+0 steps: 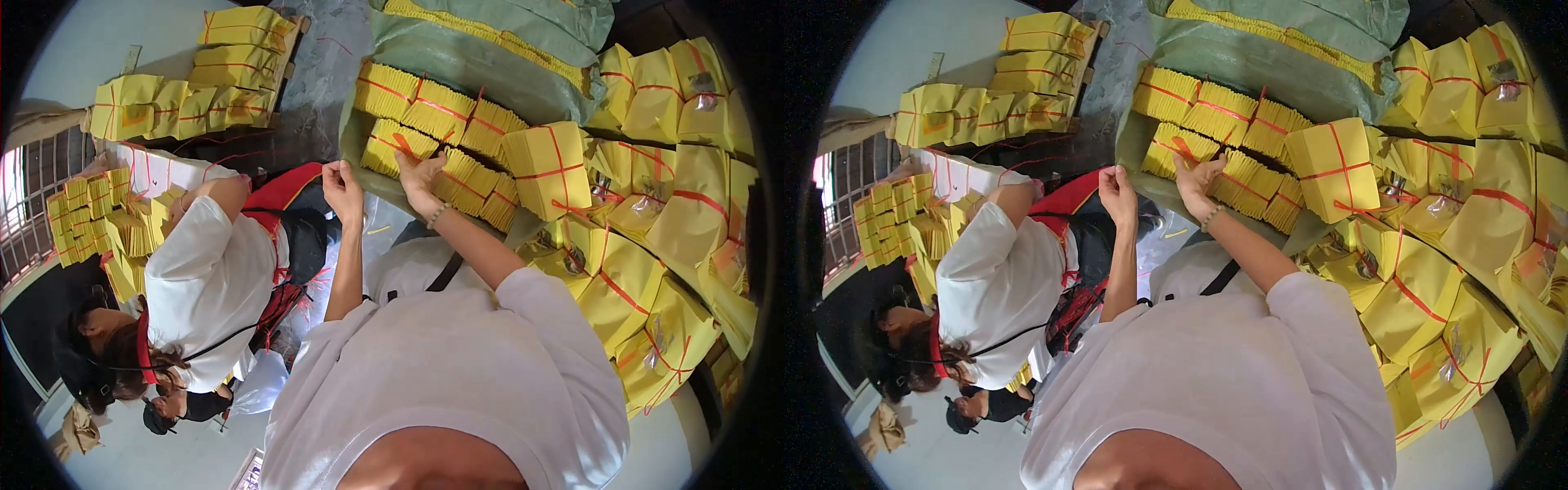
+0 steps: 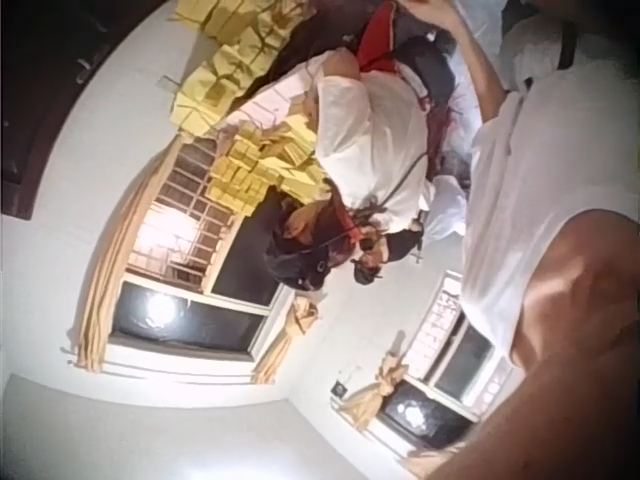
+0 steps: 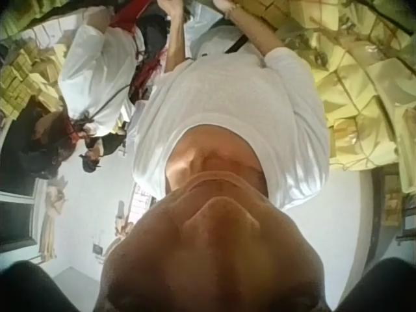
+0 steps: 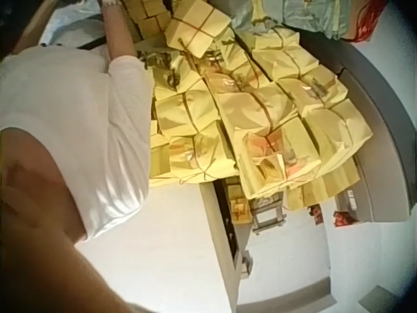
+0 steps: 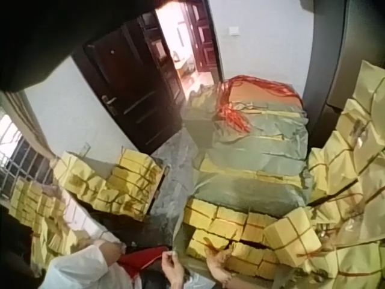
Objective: Packing and organizing bundles of yellow paper into large transport sacks.
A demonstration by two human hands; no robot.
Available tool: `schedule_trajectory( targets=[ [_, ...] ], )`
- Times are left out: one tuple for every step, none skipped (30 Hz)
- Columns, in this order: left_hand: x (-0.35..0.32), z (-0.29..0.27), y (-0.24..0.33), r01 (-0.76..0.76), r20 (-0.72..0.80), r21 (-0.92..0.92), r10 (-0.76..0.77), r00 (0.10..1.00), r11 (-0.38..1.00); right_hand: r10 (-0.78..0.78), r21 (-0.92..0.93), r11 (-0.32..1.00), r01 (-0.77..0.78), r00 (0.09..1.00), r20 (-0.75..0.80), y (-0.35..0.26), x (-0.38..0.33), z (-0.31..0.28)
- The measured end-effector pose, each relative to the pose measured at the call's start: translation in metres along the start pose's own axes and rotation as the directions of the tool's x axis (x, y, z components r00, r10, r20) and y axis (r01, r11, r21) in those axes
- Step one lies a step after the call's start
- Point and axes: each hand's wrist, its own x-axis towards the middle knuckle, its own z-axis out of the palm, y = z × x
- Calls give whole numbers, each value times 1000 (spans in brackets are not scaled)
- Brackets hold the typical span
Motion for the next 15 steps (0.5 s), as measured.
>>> schedule_trajectory(
  targets=[
    [2,2,-1,-17,20,122,15,1000,992,15,-53,999,-14,1000,3,1,1,0],
    [3,4,-1,-37,41,241,28,999,970,29,-105,994,-29,1000,6,2,3,0],
    [4,5,-3,-33,41,248,24,999,968,36,-107,994,-35,999,10,-2,2,0],
    [6,10,-6,-153,-22,322,169,985,934,157,-98,984,-146,981,115,-8,8,-2],
    [9,13,-8,-261,-74,402,315,946,878,272,-102,962,-255,937,219,-14,12,-4],
    [13,17,-9,-267,-61,396,315,947,879,275,-96,961,-261,939,207,-7,24,-6],
    [18,17,-10,-147,22,326,148,989,934,262,-25,964,-265,929,262,2,34,-6],
    [24,17,-12,-13,116,267,-19,993,964,244,45,962,-271,917,317,12,41,-4],
    [29,0,-29,-61,141,104,46,989,993,225,75,960,-271,898,378,2,23,0],
    [27,16,-16,-65,170,91,49,984,994,229,88,957,-275,908,351,20,41,3],
    [23,32,-2,-25,194,45,16,981,999,189,108,965,-238,921,340,36,59,7],
    [18,36,9,15,201,15,-18,979,1000,148,123,972,-202,926,348,50,68,14],
    [15,27,3,18,182,25,-22,983,1000,148,116,972,-203,918,368,38,52,19],
    [13,18,-2,-1,153,72,-10,988,997,128,84,983,-164,937,325,25,32,26],
    [10,10,-7,-17,123,116,3,992,993,102,48,992,-121,954,283,10,16,27]
  ],
)
